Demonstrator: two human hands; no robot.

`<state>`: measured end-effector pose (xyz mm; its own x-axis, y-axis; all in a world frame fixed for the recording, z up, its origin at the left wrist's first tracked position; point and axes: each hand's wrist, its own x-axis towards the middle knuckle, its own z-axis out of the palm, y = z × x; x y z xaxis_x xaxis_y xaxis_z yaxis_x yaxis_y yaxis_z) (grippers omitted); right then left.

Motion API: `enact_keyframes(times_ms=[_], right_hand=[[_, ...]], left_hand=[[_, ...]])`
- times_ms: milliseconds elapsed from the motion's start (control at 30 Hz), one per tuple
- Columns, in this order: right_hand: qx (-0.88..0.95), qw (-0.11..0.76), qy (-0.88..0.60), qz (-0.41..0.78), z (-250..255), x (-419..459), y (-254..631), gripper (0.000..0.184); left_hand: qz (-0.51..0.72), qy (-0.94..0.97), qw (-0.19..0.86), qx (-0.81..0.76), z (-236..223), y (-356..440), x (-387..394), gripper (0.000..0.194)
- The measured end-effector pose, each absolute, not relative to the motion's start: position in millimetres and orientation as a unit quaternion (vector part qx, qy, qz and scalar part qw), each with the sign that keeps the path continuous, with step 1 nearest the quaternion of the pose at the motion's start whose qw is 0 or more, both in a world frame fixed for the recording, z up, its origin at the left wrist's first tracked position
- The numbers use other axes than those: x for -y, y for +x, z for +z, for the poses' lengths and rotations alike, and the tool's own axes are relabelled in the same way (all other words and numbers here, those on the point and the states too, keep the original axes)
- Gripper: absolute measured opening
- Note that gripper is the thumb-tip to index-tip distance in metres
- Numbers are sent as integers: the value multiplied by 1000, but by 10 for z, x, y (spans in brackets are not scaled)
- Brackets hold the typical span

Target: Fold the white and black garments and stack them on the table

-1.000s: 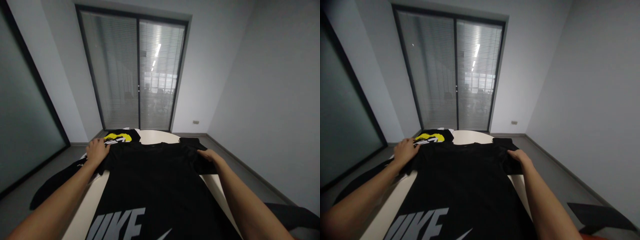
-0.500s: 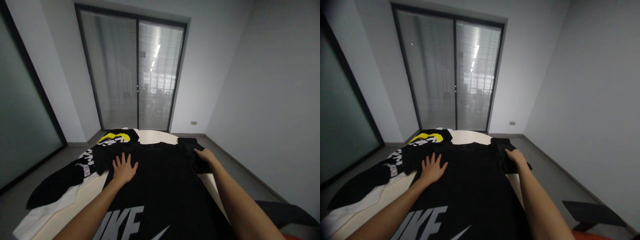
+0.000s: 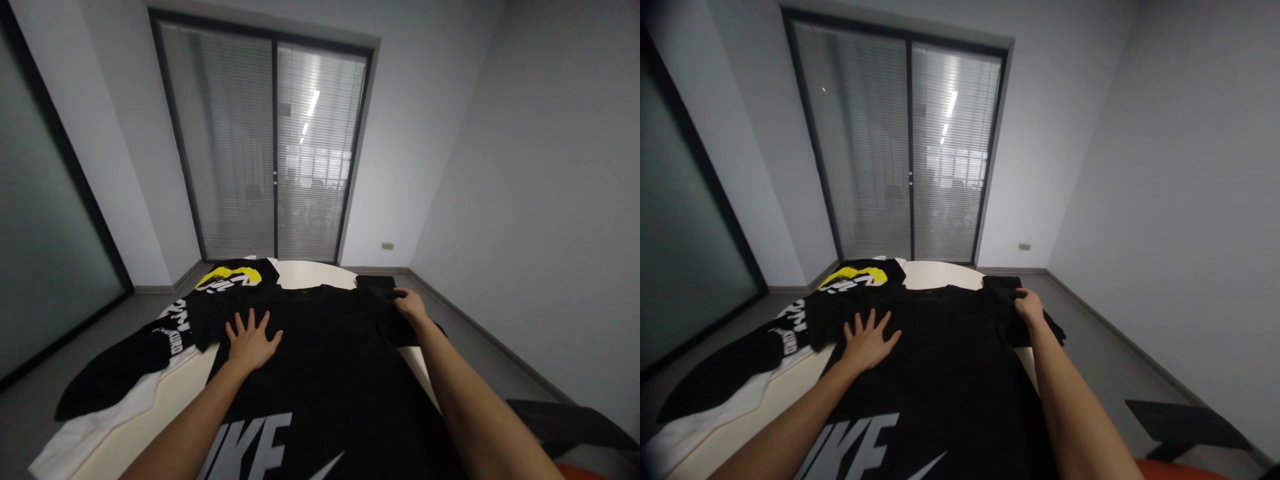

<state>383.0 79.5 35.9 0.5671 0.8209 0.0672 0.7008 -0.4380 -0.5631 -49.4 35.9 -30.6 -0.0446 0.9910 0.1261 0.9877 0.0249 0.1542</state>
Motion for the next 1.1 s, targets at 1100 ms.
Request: enact_keyframes(times_ms=[1100], right_hand=[[745,87,-658,-63,114,-476,2363,54]], left_hand=[[92,702,7,-707,-293,-512,-370,78]])
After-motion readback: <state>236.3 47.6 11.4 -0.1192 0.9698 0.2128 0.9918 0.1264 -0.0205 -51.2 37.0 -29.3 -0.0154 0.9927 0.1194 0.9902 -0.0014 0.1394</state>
